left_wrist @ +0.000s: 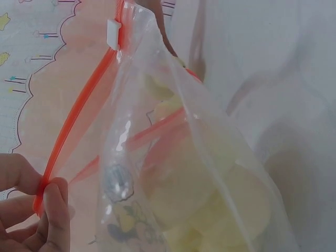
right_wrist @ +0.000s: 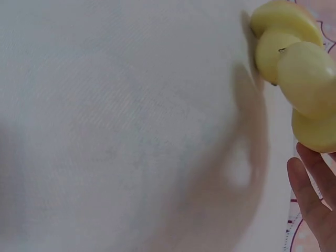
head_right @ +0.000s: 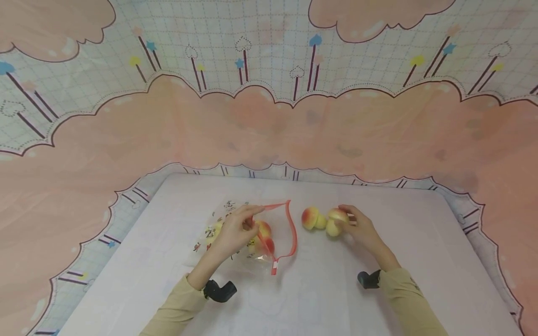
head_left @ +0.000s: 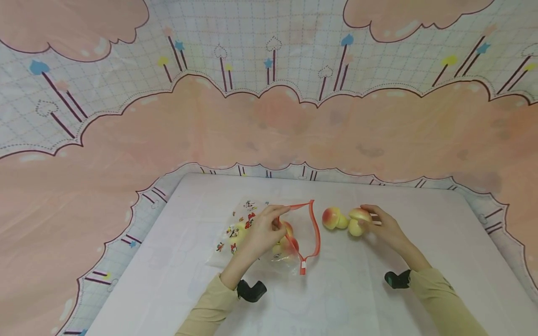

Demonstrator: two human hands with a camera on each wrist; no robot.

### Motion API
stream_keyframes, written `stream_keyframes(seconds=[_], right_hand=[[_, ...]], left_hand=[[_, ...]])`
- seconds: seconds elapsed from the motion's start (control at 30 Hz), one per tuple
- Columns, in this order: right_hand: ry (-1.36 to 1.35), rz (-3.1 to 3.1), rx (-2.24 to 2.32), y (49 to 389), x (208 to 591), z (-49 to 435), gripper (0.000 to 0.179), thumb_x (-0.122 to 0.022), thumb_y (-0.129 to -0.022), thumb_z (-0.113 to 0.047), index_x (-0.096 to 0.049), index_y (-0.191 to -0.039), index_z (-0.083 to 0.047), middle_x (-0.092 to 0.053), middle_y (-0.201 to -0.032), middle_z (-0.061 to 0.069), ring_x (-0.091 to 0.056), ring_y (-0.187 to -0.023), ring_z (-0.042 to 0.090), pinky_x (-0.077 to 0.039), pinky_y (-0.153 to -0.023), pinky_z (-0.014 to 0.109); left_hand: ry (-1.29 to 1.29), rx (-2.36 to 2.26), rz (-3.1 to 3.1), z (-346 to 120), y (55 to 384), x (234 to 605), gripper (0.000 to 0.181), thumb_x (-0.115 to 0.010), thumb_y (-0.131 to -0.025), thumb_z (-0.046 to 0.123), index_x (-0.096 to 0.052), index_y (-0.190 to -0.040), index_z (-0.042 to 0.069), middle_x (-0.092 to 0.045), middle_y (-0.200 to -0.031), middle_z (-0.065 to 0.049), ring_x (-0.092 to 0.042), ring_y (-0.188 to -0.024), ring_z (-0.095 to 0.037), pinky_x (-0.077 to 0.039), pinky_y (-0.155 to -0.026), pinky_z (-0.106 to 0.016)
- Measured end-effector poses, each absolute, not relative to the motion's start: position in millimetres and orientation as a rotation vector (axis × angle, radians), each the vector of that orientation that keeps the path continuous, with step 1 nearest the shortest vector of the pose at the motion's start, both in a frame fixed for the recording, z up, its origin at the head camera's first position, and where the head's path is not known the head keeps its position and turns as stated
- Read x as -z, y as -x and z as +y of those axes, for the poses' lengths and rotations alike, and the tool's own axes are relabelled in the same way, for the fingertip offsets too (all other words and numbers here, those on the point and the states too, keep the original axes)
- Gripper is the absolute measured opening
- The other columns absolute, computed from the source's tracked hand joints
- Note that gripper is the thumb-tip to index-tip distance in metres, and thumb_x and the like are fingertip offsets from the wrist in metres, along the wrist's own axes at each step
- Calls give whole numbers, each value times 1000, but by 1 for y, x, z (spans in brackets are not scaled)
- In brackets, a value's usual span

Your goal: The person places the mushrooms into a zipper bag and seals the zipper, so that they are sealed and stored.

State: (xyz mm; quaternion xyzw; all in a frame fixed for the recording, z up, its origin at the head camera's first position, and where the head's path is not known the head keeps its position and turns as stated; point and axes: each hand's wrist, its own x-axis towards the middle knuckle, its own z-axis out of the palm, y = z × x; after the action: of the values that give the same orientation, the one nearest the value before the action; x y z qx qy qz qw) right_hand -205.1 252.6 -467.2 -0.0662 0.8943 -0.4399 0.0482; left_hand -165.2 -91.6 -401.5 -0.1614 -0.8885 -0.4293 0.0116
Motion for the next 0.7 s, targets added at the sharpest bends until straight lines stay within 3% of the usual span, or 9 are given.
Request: stream_keyframes(seconds=[0.7], right_hand=[[301,2768,1369,201,453,245,57,-61,-93,-29,-42,-141,-4,-47,-139,26,-51,-119,46,-43,-97,59]], left_hand=[[527,1336,-2755,-91,165,400,45,-63,-83,2,-62,-127,7,-58,-130,-9,-53,-80,-12,-47,-67,-18]])
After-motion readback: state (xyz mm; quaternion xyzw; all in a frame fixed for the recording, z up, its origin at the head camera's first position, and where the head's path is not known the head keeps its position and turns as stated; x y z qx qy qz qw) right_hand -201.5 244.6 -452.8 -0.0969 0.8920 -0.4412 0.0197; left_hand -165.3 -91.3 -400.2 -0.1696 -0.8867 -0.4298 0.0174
